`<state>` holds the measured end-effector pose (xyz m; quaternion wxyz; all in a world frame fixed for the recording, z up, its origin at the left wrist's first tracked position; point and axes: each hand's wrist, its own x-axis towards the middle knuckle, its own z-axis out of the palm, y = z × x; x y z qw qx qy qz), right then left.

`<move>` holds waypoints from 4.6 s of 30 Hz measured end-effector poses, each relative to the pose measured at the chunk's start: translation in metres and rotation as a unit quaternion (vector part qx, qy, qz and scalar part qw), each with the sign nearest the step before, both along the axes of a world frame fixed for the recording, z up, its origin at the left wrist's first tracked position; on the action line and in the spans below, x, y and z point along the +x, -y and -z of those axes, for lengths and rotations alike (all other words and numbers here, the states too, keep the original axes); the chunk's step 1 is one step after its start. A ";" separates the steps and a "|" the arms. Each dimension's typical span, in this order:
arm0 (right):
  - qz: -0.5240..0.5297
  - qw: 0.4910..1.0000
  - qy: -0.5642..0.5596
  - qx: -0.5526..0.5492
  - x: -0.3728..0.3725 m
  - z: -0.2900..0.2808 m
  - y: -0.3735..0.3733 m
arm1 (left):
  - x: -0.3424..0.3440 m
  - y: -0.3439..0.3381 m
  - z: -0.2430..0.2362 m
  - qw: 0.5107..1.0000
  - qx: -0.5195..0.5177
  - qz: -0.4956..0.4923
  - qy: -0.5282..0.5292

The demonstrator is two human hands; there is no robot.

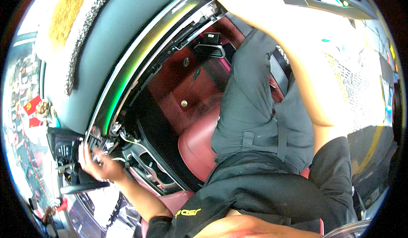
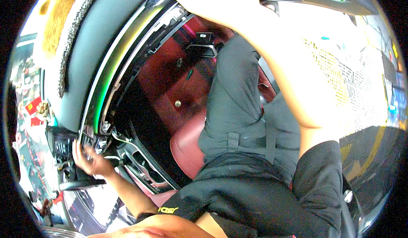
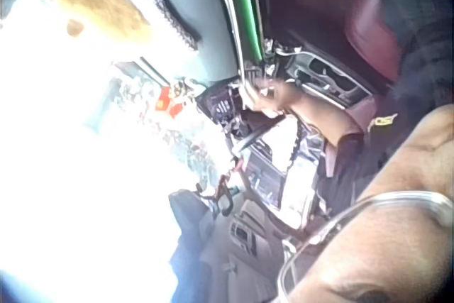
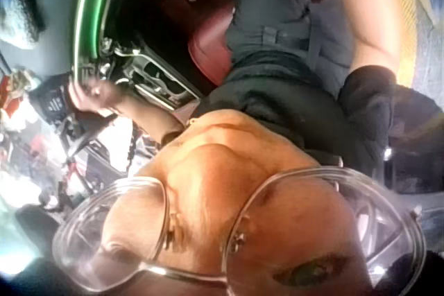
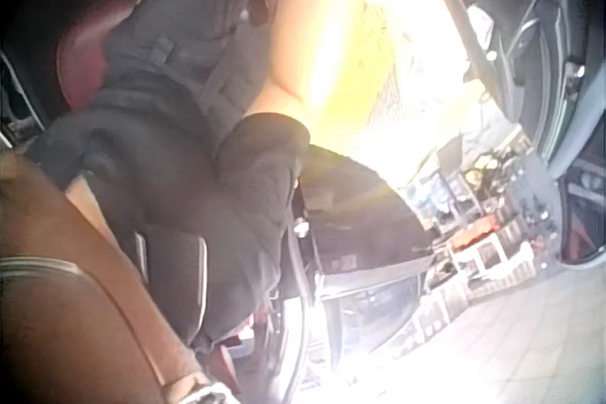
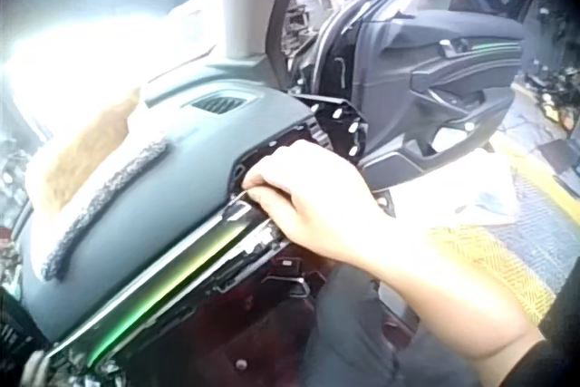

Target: The person installs an interior trim piece onto a car dashboard using a screwdriver and by hand, pressing the component into place across the center console area.

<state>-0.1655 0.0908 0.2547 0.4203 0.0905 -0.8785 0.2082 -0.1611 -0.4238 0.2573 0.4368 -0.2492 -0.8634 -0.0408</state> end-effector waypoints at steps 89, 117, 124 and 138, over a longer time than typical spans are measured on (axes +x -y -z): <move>-0.087 0.910 0.185 -0.360 -0.026 0.017 -0.002 | -0.063 -0.170 -0.004 0.982 -0.031 0.181 -0.035; -0.079 0.914 0.165 -0.361 -0.021 0.019 0.007 | -0.056 -0.175 -0.002 0.990 -0.067 0.105 -0.071; -0.121 0.908 0.142 -0.376 -0.031 0.041 -0.008 | -0.051 -0.179 -0.016 0.992 0.006 0.124 0.032; -0.151 0.900 0.142 -0.383 -0.036 0.045 -0.017 | -0.049 -0.184 -0.031 0.964 0.156 0.125 0.177</move>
